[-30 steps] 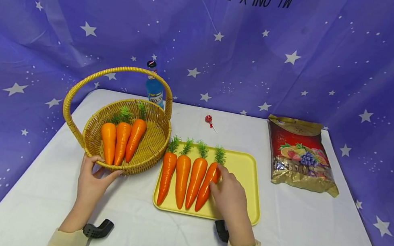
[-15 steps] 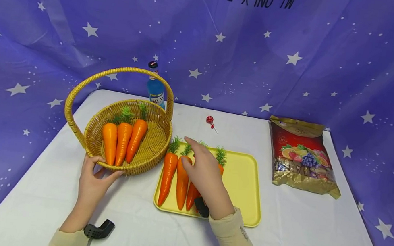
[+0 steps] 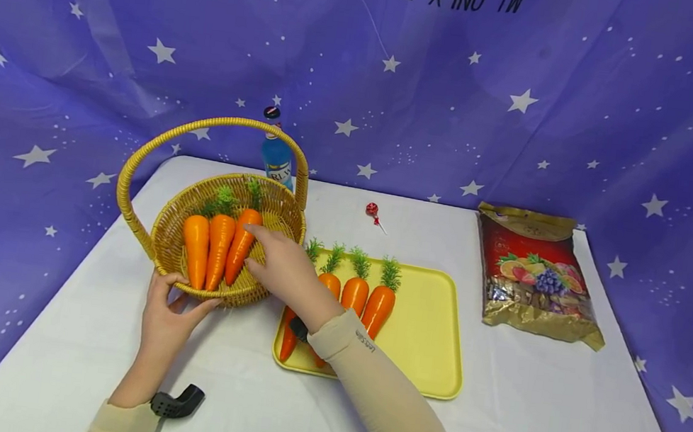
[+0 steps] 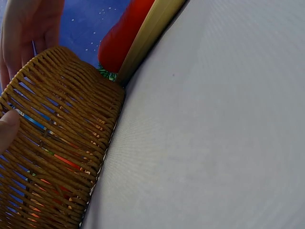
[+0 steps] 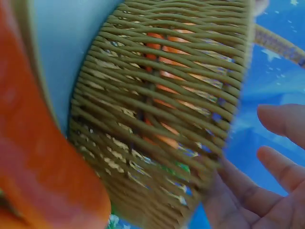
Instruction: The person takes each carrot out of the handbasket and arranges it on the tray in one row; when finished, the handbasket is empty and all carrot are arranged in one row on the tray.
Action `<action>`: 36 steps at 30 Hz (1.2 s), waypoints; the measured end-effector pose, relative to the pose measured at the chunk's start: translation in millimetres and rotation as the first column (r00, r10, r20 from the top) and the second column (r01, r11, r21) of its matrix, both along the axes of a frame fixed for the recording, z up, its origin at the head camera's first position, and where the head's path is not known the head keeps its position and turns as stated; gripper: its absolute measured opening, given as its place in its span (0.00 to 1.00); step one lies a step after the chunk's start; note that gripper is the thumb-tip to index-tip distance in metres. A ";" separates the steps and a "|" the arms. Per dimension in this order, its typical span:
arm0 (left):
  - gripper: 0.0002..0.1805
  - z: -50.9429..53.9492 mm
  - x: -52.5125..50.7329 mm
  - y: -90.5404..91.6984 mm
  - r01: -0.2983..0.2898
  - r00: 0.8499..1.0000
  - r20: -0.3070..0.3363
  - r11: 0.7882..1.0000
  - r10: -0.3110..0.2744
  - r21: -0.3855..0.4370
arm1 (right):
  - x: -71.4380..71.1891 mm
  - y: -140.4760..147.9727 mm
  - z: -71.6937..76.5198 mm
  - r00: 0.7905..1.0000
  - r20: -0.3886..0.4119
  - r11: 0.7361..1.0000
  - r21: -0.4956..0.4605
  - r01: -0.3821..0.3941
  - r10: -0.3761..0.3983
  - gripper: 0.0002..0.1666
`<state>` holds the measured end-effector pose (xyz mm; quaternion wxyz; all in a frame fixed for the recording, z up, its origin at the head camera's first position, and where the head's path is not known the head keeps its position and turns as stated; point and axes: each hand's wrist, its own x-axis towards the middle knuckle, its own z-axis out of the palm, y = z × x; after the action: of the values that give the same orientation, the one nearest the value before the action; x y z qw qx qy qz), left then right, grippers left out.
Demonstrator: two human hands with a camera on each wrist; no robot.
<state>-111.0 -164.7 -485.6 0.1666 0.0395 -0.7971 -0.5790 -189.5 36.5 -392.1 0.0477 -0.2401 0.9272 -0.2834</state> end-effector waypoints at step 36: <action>0.33 1.0 0.3 0.6 -0.013 1.000 -0.015 1.000 0.013 -0.018 | -36.8 -56.0 -25.6 0.987 0.155 0.978 0.210 0.009 -0.042 0.30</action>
<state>-110.7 -164.0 -484.6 0.1765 0.0389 -0.8008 -0.5710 -226.3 -19.5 -417.6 0.1425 -0.1985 0.9482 -0.2032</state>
